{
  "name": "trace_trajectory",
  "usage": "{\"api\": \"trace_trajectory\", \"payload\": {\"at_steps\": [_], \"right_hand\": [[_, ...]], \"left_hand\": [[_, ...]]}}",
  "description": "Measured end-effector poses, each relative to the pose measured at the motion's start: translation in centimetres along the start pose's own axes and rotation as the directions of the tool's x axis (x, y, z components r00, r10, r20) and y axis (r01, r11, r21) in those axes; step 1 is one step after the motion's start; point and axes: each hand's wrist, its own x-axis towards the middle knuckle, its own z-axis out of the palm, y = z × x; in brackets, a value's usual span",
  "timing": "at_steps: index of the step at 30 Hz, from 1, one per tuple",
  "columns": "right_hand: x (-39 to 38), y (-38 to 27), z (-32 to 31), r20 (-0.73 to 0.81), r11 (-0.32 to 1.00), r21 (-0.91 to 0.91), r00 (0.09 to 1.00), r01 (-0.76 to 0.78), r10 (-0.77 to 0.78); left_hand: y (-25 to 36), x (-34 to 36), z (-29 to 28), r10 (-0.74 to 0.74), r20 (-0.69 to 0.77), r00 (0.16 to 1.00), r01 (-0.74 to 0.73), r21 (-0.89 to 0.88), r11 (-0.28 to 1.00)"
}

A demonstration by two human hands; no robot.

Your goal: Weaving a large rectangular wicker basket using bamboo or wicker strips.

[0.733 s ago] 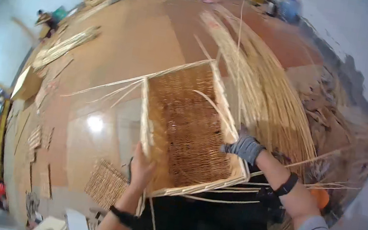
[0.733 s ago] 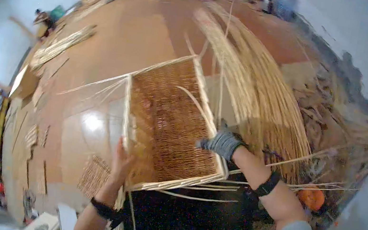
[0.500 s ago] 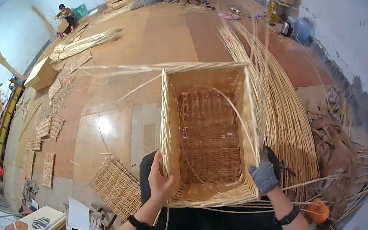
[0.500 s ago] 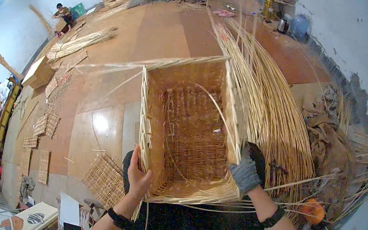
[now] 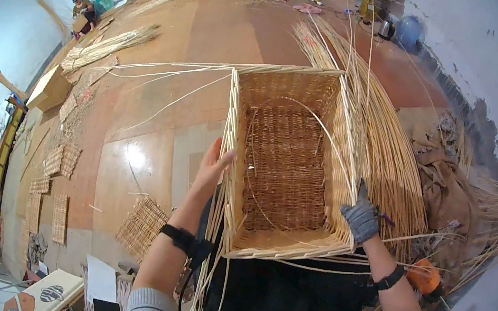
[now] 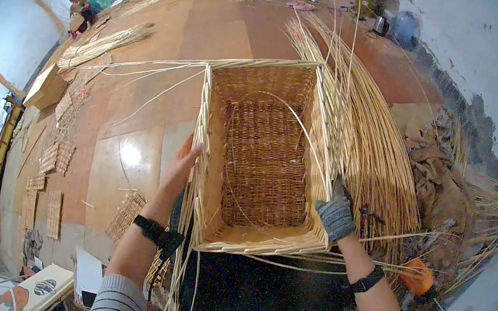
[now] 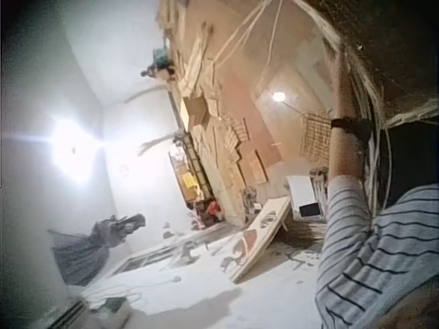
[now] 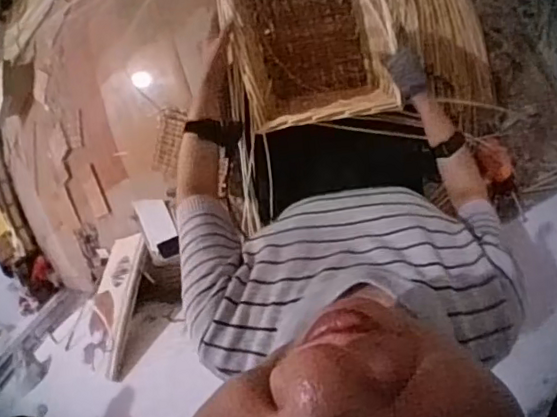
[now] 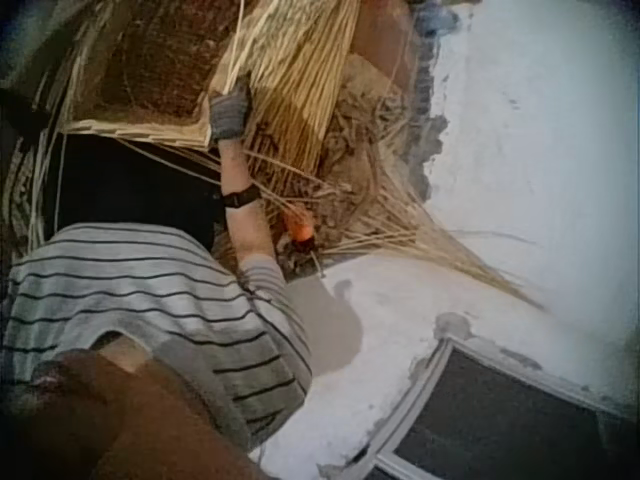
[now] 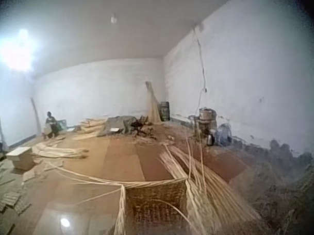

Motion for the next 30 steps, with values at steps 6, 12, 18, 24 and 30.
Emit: {"api": "trace_trajectory", "payload": {"at_steps": [6,12,18,24,30], "right_hand": [[-3.0,0.0,0.9,-0.073,0.992,-0.125,0.997,-0.034,0.025],[-2.5,1.2,2.3,-0.112,0.95,-0.302,0.986,0.083,-0.122],[-2.8,-1.3,0.5,-0.027,0.993,-0.044,0.994,-0.108,0.107],[-3.6,-2.2,-1.2,0.145,0.974,-0.023,0.963,-0.226,0.227],[-3.6,-2.4,-0.8,0.01,0.981,0.132,0.99,-0.139,0.139]], "left_hand": [[0.1,2.6,3.8,0.215,-0.112,0.97,-0.205,0.091,0.975],[2.1,1.6,2.7,0.022,0.065,0.998,-0.027,0.087,0.996],[0.7,-9.6,2.6,0.187,0.125,0.975,-0.223,0.434,0.873],[0.7,-13.6,3.3,0.049,-0.14,0.989,0.029,0.503,0.864],[0.1,-13.8,3.2,0.073,-0.141,0.987,0.008,0.502,0.865]]}}
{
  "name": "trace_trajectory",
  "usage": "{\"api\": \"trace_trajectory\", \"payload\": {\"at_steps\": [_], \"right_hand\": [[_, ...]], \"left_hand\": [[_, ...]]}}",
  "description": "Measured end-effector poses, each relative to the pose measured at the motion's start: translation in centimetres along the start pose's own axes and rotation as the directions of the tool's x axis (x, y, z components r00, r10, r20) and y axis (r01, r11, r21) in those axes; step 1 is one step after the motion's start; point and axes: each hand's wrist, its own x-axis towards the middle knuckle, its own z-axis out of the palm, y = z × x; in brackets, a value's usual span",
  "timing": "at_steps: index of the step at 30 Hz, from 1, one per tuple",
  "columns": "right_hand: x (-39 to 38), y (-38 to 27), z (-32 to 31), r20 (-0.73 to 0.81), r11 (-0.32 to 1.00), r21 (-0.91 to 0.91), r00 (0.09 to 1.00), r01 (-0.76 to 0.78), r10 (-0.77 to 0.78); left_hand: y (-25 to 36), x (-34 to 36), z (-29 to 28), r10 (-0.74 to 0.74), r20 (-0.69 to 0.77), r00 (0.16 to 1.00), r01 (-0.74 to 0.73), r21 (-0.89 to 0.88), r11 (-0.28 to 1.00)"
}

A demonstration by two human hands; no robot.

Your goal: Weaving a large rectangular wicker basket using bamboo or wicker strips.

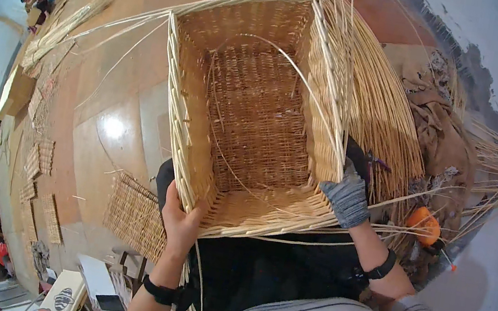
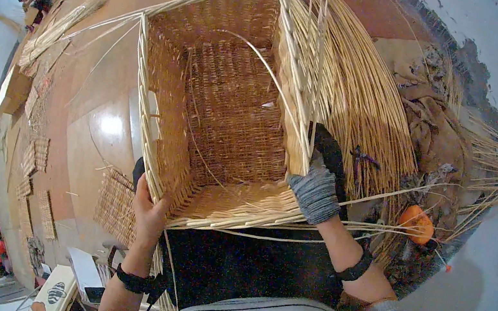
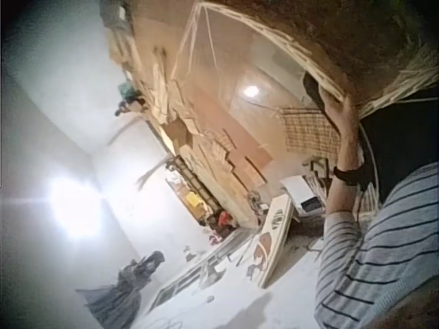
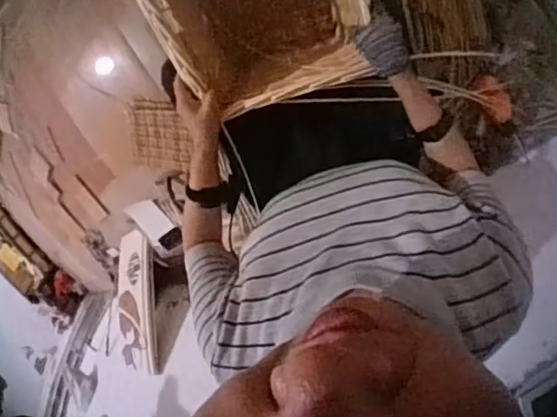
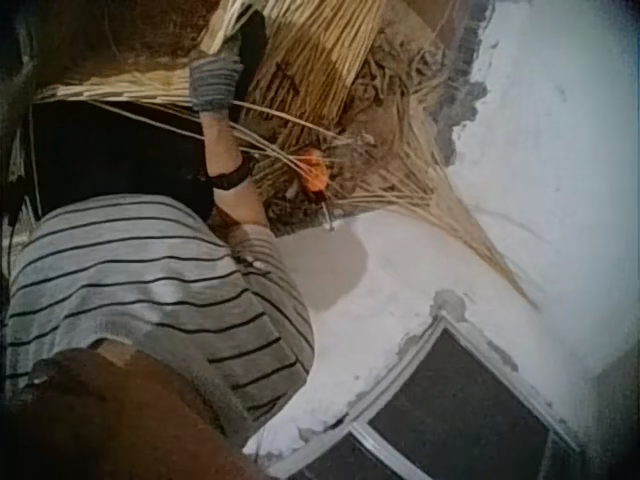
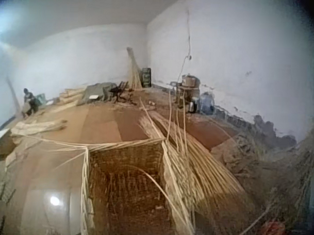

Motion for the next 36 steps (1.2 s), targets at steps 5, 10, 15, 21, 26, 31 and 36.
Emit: {"api": "trace_trajectory", "payload": {"at_steps": [5,10,15,21,26,31,36], "right_hand": [[0.1,0.4,0.0,0.017,0.998,-0.062,1.0,0.028,-0.027],[0.7,0.7,-0.1,-0.03,0.997,-0.004,0.996,0.082,-0.082],[7.0,-5.4,-3.7,0.163,0.912,-0.372,0.98,0.171,-0.117],[19.9,-17.2,-9.9,0.472,0.782,-0.454,0.86,0.427,-0.196],[23.4,-24.6,-11.5,0.569,0.151,-0.74,0.73,0.655,-0.378],[22.7,-23.5,-8.1,0.615,0.137,-0.722,0.719,0.679,-0.323],[20.5,-23.4,-8.4,0.326,0.496,-0.734,0.881,0.464,-0.343]], "left_hand": [[-0.1,-0.2,0.0,-0.033,-0.004,0.999,0.033,-0.005,0.999],[0.9,-0.1,0.2,-0.017,-0.008,1.0,0.016,-0.071,0.997],[4.3,4.0,-1.3,-0.052,0.025,0.998,0.057,-0.239,0.969],[10.8,13.7,-5.3,-0.025,0.344,0.939,0.079,-0.145,0.986],[8.8,15.7,-4.4,-0.273,0.428,0.862,0.457,-0.421,0.784],[7.5,15.2,-2.9,-0.399,0.353,0.846,0.524,-0.417,0.743],[5.7,14.3,-2.4,-0.295,0.33,0.897,0.415,-0.393,0.82]]}}
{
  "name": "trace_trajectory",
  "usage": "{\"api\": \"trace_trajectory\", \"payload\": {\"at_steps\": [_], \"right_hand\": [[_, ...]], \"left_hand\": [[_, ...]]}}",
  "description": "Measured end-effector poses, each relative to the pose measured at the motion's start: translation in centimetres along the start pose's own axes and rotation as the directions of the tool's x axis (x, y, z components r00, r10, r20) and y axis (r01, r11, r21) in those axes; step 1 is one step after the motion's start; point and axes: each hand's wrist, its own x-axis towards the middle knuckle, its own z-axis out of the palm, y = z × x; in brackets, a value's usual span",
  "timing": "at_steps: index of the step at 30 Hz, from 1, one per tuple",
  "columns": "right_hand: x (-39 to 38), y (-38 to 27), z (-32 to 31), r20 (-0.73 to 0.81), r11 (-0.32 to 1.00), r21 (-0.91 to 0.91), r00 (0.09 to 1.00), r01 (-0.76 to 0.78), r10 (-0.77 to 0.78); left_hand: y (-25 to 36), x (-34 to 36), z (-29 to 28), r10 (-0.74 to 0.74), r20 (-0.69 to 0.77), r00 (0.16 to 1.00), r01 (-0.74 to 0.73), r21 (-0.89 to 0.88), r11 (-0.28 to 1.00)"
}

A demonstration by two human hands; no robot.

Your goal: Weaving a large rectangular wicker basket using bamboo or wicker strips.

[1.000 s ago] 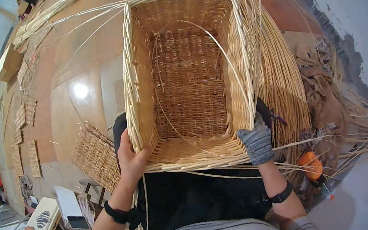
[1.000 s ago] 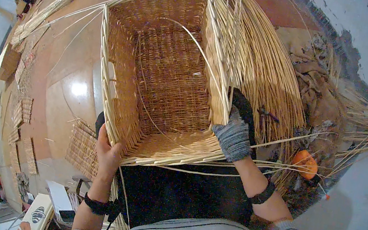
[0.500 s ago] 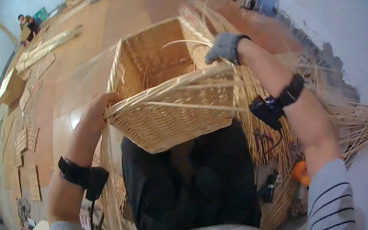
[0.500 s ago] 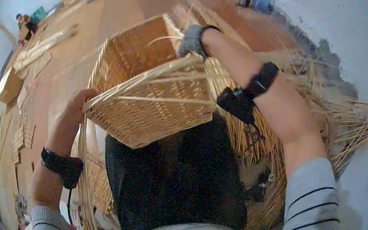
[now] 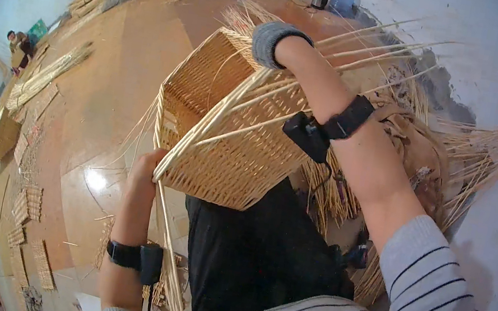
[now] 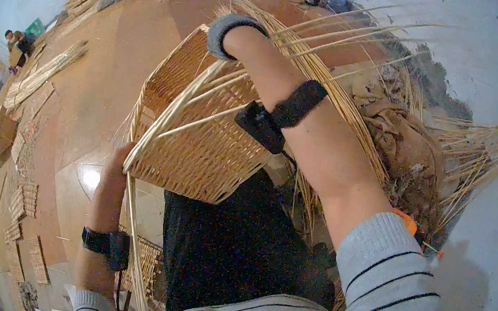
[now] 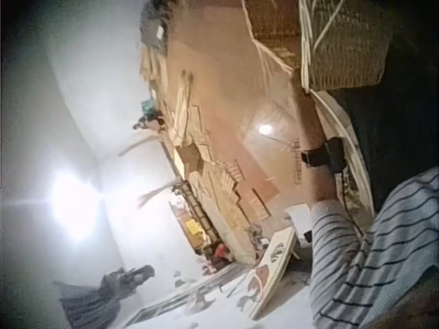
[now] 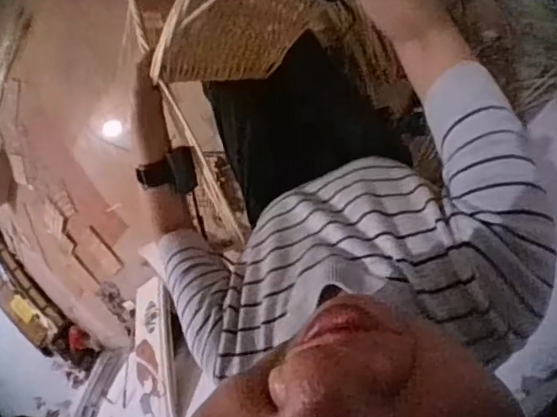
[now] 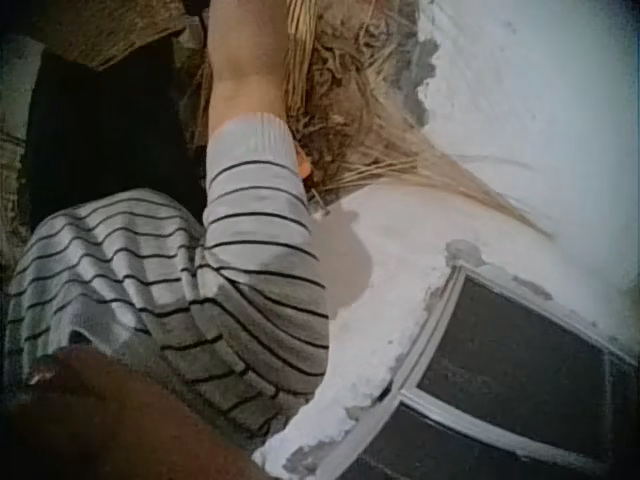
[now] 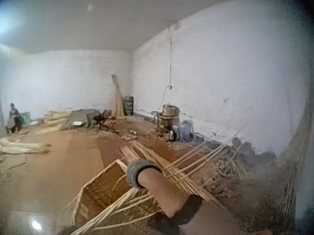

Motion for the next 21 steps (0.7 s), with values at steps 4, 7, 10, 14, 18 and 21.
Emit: {"api": "trace_trajectory", "payload": {"at_steps": [4,7,10,14,18,21], "right_hand": [[-8.2,1.6,0.0,-0.076,0.979,0.088,0.979,-0.185,0.192],[-20.1,-1.3,1.5,-0.329,0.905,0.416,0.913,-0.088,0.241],[-27.7,-2.1,5.1,-0.337,0.836,0.534,0.877,-0.121,0.343],[-30.4,-2.8,7.5,0.073,0.599,0.641,0.815,-0.48,0.575],[-28.1,-0.9,14.2,-0.216,0.787,0.568,0.879,-0.241,0.425],[-24.8,-1.3,16.8,-0.084,0.816,0.501,0.923,-0.287,0.376]], "left_hand": [[1.4,-4.9,3.6,0.127,-0.061,0.99,-0.114,0.189,0.975],[-0.8,-10.9,3.2,0.439,-0.012,0.898,-0.425,0.232,0.875],[-2.1,-16.1,3.6,0.7,0.077,0.71,-0.668,0.386,0.636],[-4.2,-18.2,2.7,0.805,0.049,0.591,-0.722,0.477,0.502],[-5.0,-16.8,2.8,0.824,0.066,0.562,-0.674,0.614,0.411],[-7.2,-14.8,2.8,0.74,-0.034,0.672,-0.551,0.644,0.531]]}}
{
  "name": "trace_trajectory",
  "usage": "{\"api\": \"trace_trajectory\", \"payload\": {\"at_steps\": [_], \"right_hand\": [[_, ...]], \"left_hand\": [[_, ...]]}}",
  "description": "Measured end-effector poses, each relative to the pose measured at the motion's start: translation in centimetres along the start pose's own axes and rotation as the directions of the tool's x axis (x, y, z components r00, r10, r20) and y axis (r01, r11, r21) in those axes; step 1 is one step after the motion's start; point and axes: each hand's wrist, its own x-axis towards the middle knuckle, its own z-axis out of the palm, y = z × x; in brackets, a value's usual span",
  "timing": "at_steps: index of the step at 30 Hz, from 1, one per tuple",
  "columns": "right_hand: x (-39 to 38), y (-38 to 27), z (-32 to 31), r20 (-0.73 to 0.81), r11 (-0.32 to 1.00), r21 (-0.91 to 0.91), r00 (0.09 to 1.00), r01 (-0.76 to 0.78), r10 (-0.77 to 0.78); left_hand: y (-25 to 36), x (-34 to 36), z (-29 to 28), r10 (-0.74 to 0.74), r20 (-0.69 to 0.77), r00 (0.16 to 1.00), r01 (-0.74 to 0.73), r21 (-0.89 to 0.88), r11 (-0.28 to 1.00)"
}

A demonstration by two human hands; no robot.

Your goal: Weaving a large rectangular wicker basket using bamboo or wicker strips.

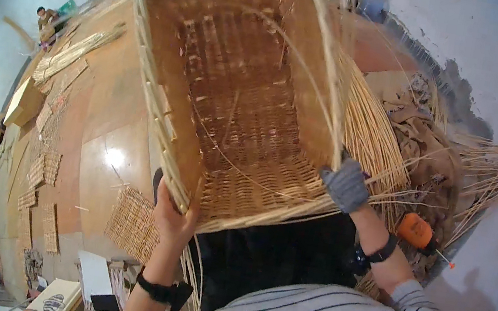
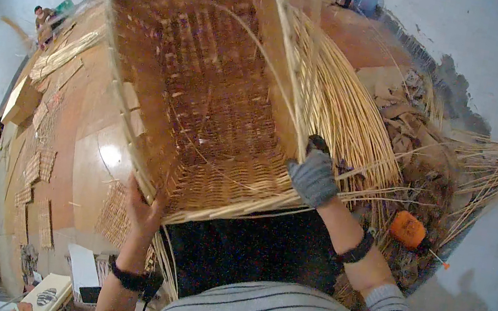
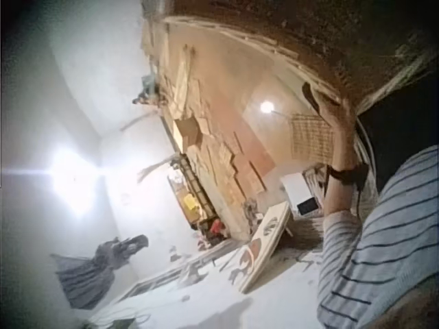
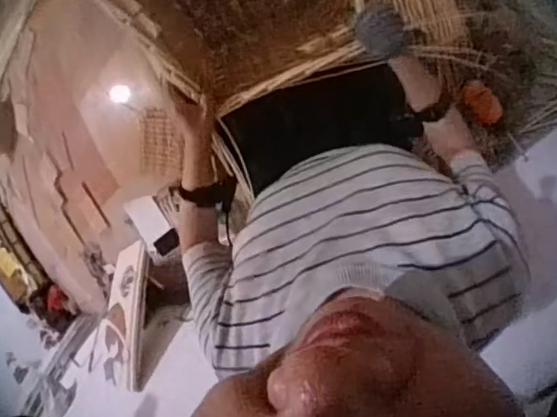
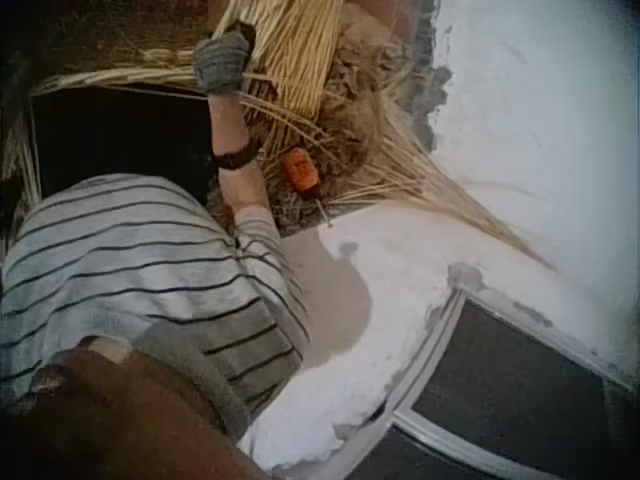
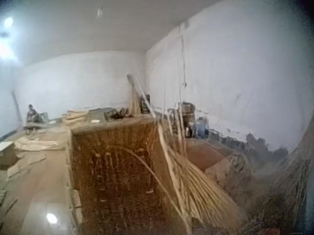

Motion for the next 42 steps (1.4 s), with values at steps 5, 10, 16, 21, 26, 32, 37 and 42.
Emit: {"api": "trace_trajectory", "payload": {"at_steps": [5,10,16,21,26,32,37,42], "right_hand": [[0.8,1.5,6.0,0.034,0.998,0.06,0.999,0.036,-0.038],[3.9,-2.4,3.9,0.337,0.998,-0.019,0.94,-0.057,0.06],[4.7,0.7,-2.9,0.352,0.861,0.425,0.825,0.28,-0.443],[0.8,1.2,-1.5,0.056,0.746,0.166,0.749,0.645,-0.66],[-3.7,-0.4,0.6,-0.15,0.886,0.052,0.881,0.461,-0.449],[-3.2,2.1,1.7,-0.281,0.856,0.136,0.848,0.499,-0.449],[-2.9,6.1,-0.2,-0.221,0.86,0.182,0.872,0.477,-0.437],[-1.7,7.0,-1.7,-0.094,0.65,-0.309,0.658,0.694,-0.747]], "left_hand": [[-6.0,-2.1,2.4,-0.198,0.093,0.976,0.204,-0.062,0.977],[-7.8,-1.7,2.2,-0.304,0.142,0.942,0.321,-0.113,0.94],[-0.3,1.0,3.3,0.283,0.378,0.882,-0.437,0.429,0.79],[5.0,1.1,11.0,0.222,0.564,0.795,-0.324,0.086,0.942],[4.5,0.8,12.3,0.336,0.494,0.802,-0.392,0.011,0.92],[4.8,1.1,12.8,0.197,0.568,0.799,-0.257,0.027,0.966],[7.6,1.7,13.4,-0.216,0.577,0.787,0.154,0.155,0.976],[7.5,2.0,13.7,-0.276,0.563,0.779,0.199,0.195,0.96]]}}
